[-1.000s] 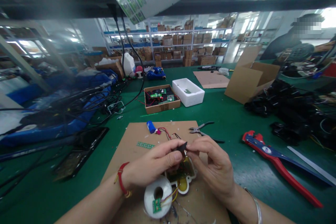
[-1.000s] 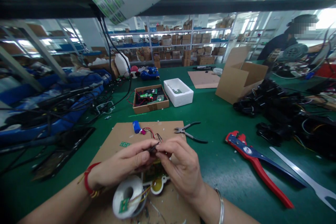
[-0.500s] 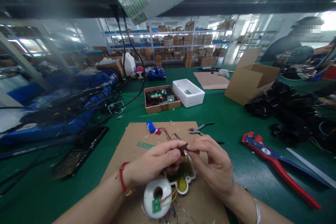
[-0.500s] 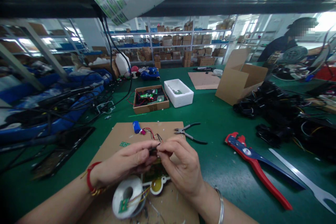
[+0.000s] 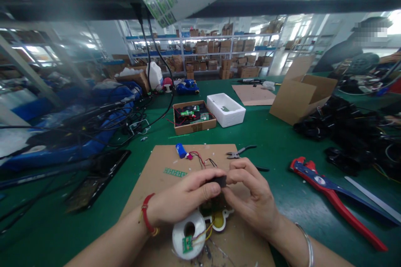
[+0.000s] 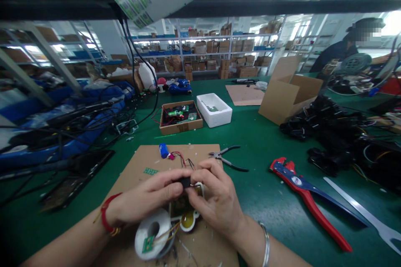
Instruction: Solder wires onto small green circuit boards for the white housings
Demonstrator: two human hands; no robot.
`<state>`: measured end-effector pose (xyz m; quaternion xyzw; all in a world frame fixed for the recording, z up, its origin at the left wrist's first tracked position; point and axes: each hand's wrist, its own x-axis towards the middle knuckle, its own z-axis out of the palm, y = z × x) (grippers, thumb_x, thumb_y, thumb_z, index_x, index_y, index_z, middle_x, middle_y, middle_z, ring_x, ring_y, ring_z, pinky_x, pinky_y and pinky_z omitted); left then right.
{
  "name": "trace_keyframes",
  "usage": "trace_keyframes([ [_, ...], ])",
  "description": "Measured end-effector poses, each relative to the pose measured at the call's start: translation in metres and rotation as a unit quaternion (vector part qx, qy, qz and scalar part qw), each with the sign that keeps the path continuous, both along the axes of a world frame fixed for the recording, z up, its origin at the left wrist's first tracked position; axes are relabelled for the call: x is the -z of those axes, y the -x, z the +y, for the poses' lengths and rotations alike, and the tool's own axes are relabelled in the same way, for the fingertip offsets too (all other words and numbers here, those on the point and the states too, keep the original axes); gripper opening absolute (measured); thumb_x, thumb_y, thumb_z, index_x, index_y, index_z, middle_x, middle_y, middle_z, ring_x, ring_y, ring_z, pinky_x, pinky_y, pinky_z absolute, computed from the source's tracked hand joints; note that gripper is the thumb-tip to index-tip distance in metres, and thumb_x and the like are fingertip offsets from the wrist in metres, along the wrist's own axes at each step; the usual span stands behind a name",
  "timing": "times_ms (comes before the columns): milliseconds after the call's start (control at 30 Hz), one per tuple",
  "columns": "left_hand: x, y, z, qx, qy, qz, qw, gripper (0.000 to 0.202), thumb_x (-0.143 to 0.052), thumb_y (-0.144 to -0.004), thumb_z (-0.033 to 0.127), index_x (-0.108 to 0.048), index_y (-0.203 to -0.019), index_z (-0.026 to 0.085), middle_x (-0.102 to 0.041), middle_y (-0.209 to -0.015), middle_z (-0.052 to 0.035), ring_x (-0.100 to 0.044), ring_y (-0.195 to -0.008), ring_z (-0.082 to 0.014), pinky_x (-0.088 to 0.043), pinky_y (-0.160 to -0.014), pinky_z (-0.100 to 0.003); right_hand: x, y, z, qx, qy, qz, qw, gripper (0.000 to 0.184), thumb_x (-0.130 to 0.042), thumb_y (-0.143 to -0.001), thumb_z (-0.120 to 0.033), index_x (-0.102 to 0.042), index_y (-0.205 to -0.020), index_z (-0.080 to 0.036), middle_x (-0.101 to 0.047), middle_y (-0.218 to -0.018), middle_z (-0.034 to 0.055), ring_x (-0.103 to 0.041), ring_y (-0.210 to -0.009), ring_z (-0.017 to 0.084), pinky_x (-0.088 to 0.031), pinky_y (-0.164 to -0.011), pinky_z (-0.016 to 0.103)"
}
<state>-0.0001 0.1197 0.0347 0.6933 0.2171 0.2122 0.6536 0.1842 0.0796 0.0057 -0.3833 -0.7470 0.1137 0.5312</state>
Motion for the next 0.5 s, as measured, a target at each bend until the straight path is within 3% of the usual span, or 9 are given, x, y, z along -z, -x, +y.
trace_keyframes([
  [233, -0.0093, 0.0017, -0.0015, 0.006, -0.110, 0.084, 0.990, 0.036, -0.044, -0.094, 0.037, -0.050, -0.129, 0.028, -0.059, -0.122, -0.0030, -0.052, -0.112, -0.0197, -0.037, -0.098, -0.036, 0.0007, 0.0012, -0.0009, -0.007, 0.011, 0.014, 1.000, 0.015, -0.060, -0.078, -0.011, -0.053, -0.085, -0.022, -0.048, -0.086, 0.0007, -0.050, -0.083, 0.016, -0.042, -0.072, 0.028],
  [500, -0.0050, 0.0008, 0.0019, -0.018, -0.108, 0.044, 0.993, 0.030, -0.043, -0.095, 0.031, -0.052, -0.123, 0.026, -0.059, -0.109, -0.0011, -0.054, -0.100, -0.0161, -0.043, -0.089, -0.031, -0.0034, 0.0010, -0.0003, -0.025, 0.065, 0.003, 0.998, 0.013, -0.057, -0.075, -0.009, -0.052, -0.079, -0.021, -0.049, -0.099, 0.0036, -0.052, -0.095, 0.018, -0.043, -0.083, 0.032],
])
